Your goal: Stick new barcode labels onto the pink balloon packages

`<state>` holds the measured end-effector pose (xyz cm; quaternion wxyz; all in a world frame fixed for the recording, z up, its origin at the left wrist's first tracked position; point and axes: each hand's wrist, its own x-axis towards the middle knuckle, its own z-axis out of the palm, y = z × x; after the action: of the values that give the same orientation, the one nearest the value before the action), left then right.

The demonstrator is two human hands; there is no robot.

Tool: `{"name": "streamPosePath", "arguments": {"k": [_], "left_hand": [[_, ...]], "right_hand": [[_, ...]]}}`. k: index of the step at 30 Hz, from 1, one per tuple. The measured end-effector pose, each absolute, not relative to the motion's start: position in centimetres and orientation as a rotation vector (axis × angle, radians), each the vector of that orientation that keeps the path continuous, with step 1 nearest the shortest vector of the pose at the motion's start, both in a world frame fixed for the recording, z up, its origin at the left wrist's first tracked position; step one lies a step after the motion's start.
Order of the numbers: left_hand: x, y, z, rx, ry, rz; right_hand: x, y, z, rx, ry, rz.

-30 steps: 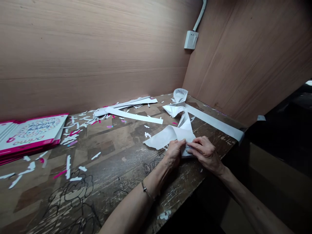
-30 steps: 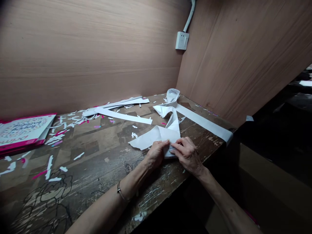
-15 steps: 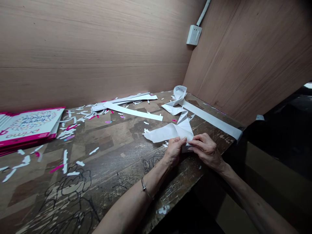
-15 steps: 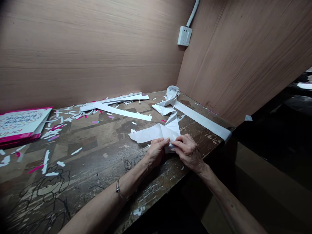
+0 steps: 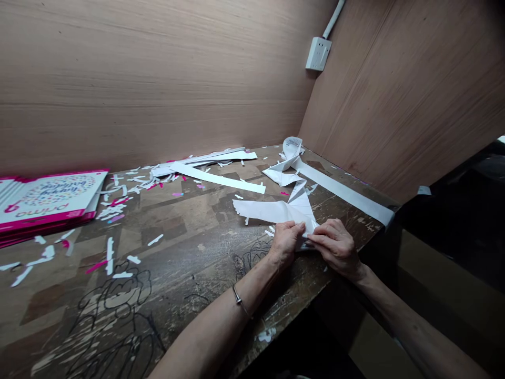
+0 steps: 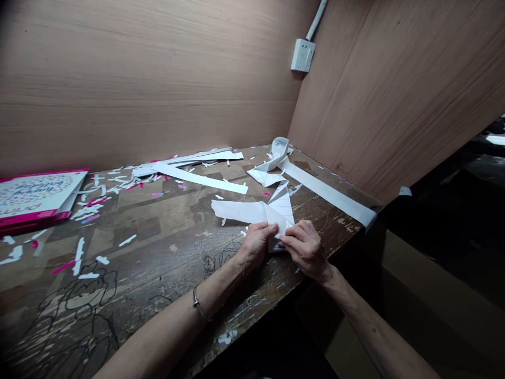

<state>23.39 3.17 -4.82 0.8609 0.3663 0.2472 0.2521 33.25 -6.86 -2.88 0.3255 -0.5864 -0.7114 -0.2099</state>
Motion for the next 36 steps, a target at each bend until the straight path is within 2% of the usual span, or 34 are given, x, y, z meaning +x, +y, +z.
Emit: {"name": "streamPosePath", "arguments": {"k": [13,18,22,25,30,36], "left_hand": [[23.6,3.1,-4.7,0.772,0.570,0.558],[23.8,3.5,-4.8,0.732,0.604,0.579],[23.9,4.1,-4.8,0.683,0.616,0.602],[24.0,4.5,-4.6,0.654,0.604,0.598],[23.9,4.5,-4.2,0.643,0.582,0.577],[23.8,4.5,-4.0,0.663,0.574,0.562]], "right_hand": [[33.2,-7.3,-3.0,-1.387,-2.055,-0.815],[32.8,-8.3,-2.7,-1.416,-2.172,-0.824],[30.7,-10.3,-1.4,-1.380,-2.219,-0.697],[30.2,-12.4,0.1,-1.464,-1.879,-0.510],[37.8,-15.5,0.4,-1.897,-0.471,-0.023],[47.9,-15.9,-3.9,-1.927,-0.132,0.070]]}}
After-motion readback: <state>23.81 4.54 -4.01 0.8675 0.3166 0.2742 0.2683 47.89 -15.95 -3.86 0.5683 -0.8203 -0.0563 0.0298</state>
